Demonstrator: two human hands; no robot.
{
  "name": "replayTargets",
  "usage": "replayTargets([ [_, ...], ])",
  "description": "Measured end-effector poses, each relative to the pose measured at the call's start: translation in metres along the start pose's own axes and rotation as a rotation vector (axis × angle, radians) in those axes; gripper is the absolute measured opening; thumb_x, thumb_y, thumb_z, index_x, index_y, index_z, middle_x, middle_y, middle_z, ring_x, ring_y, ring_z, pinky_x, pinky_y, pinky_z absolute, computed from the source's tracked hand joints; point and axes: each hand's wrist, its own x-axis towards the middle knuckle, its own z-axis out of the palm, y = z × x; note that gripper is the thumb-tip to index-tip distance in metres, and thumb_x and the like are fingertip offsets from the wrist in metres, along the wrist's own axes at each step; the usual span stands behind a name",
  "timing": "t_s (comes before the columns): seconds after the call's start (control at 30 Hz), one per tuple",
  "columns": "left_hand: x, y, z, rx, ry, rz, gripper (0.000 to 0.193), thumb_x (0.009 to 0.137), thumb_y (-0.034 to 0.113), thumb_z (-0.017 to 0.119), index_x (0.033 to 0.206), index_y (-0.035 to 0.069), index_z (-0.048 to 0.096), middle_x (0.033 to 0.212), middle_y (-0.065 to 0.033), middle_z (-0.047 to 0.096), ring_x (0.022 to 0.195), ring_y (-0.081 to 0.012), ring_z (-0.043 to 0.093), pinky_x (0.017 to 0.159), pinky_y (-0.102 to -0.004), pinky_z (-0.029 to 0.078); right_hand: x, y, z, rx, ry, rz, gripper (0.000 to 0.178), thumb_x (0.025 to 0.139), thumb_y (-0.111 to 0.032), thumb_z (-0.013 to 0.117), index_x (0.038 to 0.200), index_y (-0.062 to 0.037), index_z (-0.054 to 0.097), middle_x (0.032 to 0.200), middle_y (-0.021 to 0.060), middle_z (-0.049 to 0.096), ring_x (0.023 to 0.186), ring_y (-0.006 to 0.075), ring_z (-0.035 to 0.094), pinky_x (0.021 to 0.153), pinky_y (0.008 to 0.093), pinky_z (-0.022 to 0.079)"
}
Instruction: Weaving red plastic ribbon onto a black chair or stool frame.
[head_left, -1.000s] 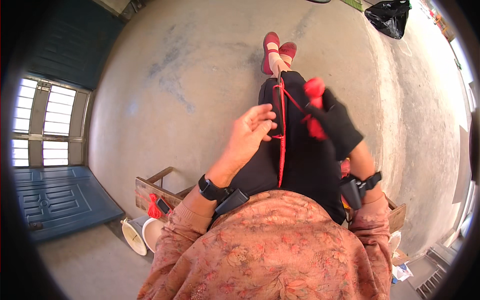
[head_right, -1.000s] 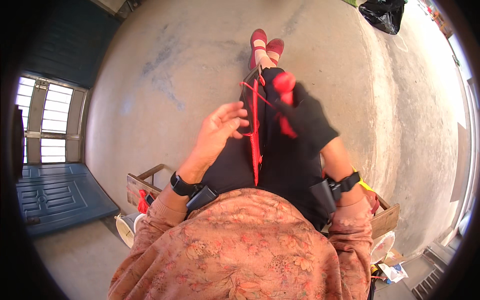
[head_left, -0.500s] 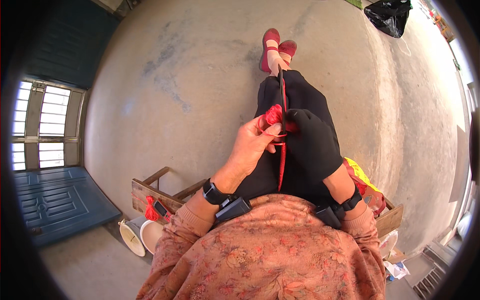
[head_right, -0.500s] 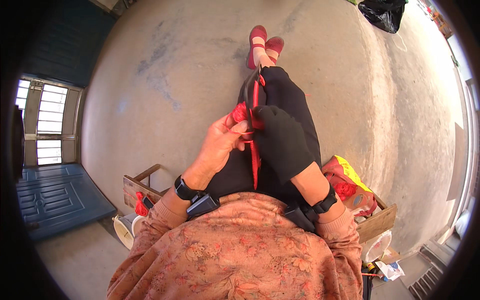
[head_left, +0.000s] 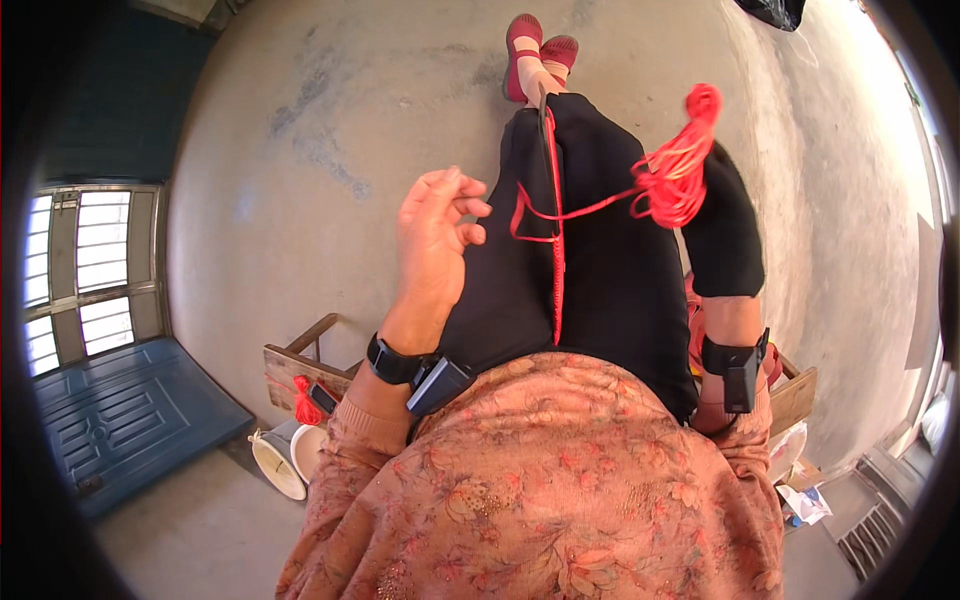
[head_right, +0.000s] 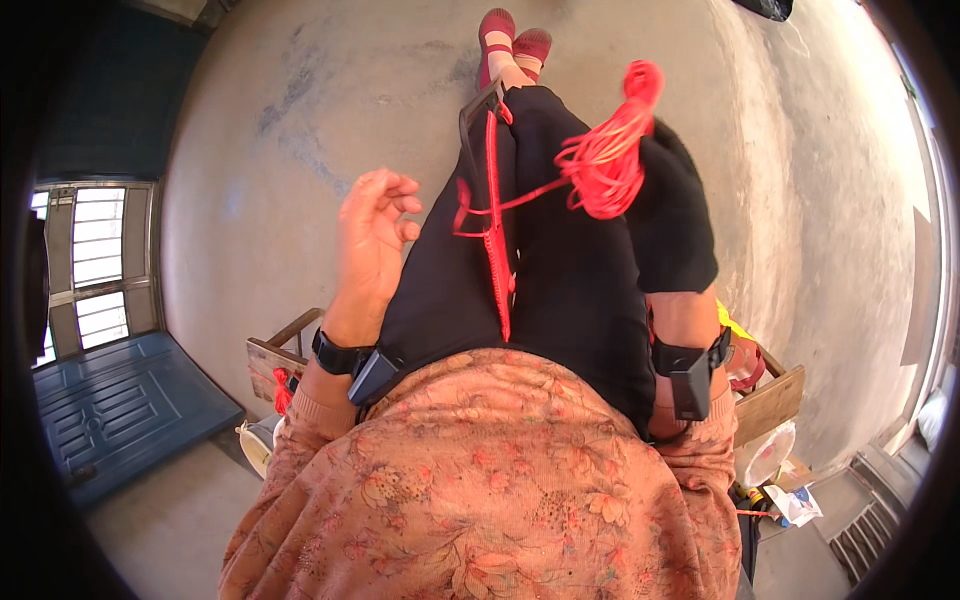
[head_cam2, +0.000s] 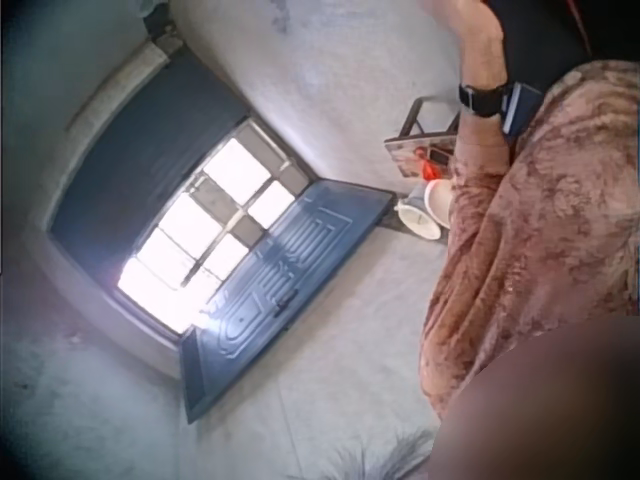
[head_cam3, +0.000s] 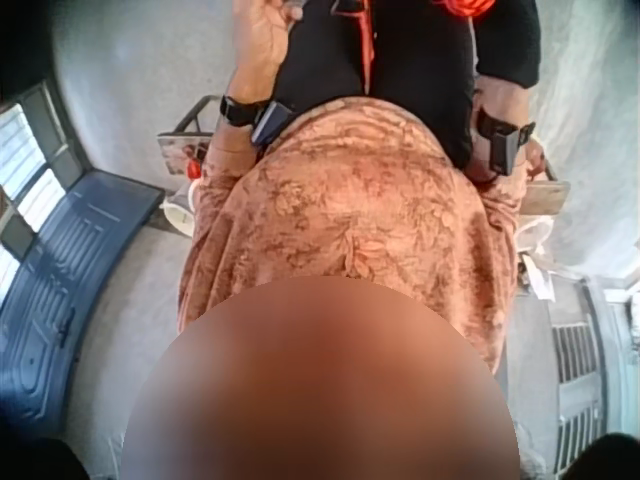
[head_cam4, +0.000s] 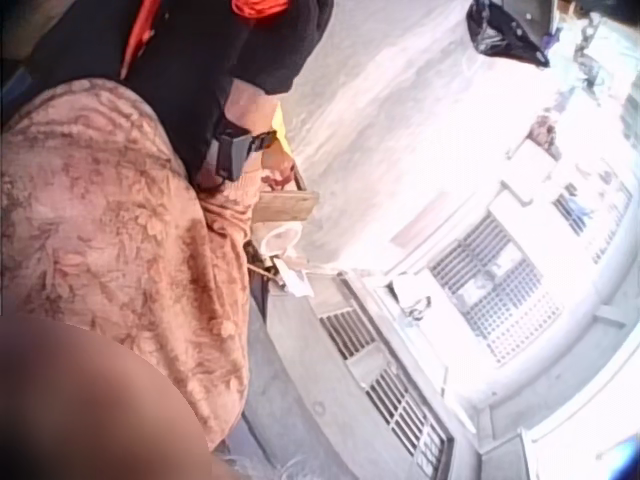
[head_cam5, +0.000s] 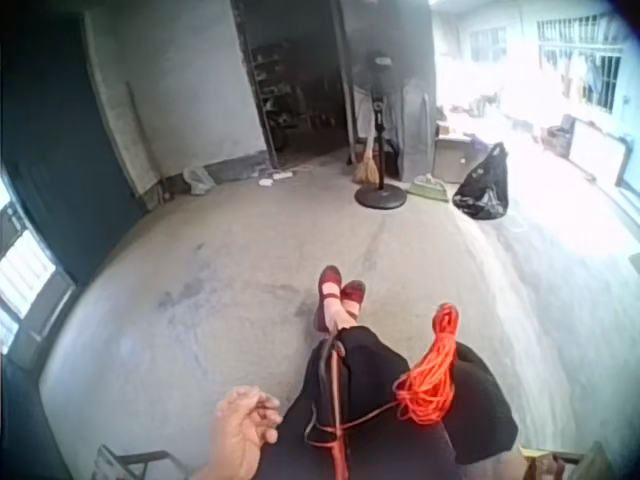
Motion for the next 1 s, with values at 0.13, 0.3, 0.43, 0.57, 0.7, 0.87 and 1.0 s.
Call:
replayTargets([
  [0.13,-0.009,0.012,0.0,0.129,-0.133,-0.037,0.016,0.099,0.02,0.059,0.097,0.005,0.062,0.09,-0.008,0.067,0.073,-0.0135,0.062,0.058,-0.0246,0.049,-0.005,-0.01,0.004,-0.243,-0.095,-0.122,0.036,0.099,-0.014,0.056,0.132,0.002,0.056,0.12,0.0106,0.064,0.11,0.0196,0.063,0.096,0.0336,0.051],
  [0.3,-0.037,0.028,0.036,0.414,-0.82,-0.31,0.022,0.097,0.01,0.058,0.114,-0.001,0.066,0.1,-0.01,0.072,0.075,-0.0087,0.065,0.059,-0.0215,0.051,-0.004,-0.017,0.053,-0.532,-0.212,-0.213,0.035,0.095,-0.011,0.059,0.127,0.0036,0.058,0.119,0.0092,0.065,0.109,0.0178,0.064,0.096,0.0314,0.05],
  [0.43,-0.052,0.03,0.073,0.537,-0.807,-0.114,0.062,0.088,0.005,0.068,0.145,0.0,0.042,0.119,-0.0115,0.062,0.088,-0.0116,0.063,0.071,-0.0256,0.053,-0.002,-0.051,0.09,-0.239,-0.328,-0.332,0.029,0.095,-0.008,0.059,0.121,0.0036,0.063,0.121,0.0081,0.065,0.11,0.0165,0.063,0.097,0.0281,0.047],
  [0.57,-0.039,0.047,0.059,0.801,-0.317,0.602,0.068,0.091,0.002,0.066,0.151,0.005,0.036,0.146,-0.0128,0.044,0.113,-0.016,0.059,0.088,-0.0283,0.051,-0.01,-0.089,0.101,-0.539,-0.153,-0.695,0.032,0.096,-0.01,0.059,0.125,0.0037,0.061,0.121,0.0099,0.066,0.11,0.0183,0.064,0.098,0.0298,0.048],
  [0.7,-0.021,0.033,0.036,0.656,-0.277,0.394,0.045,0.091,0.006,0.067,0.133,-0.002,0.055,0.124,-0.0102,0.061,0.105,-0.0174,0.062,0.085,-0.0295,0.053,-0.015,-0.058,0.083,-0.764,0.01,-0.648,0.035,0.097,-0.012,0.06,0.128,0.0037,0.059,0.121,0.0118,0.066,0.111,0.02,0.064,0.099,0.0316,0.049],
  [0.87,-0.025,-0.002,0.024,0.87,-0.16,0.506,0.021,0.088,0.011,0.071,0.107,0.004,0.071,0.113,-0.0137,0.065,0.103,-0.0246,0.065,0.089,-0.0355,0.051,-0.023,0.036,0.051,-0.949,0.035,-0.343,0.032,0.086,-0.005,0.07,0.117,-0.0026,0.066,0.107,0.0051,0.071,0.098,0.0119,0.065,0.088,0.0286,0.051],
  [1.0,-0.018,-0.008,0.015,1.061,-0.135,0.646,0.019,0.086,0.014,0.073,0.103,0.006,0.072,0.126,-0.0176,0.06,0.114,-0.0313,0.06,0.097,-0.0399,0.047,-0.031,0.057,0.045,-0.989,-0.038,-0.25,0.028,0.087,-0.007,0.068,0.114,-0.0015,0.066,0.103,0.0106,0.071,0.095,0.0146,0.067,0.084,0.0283,0.052],
])
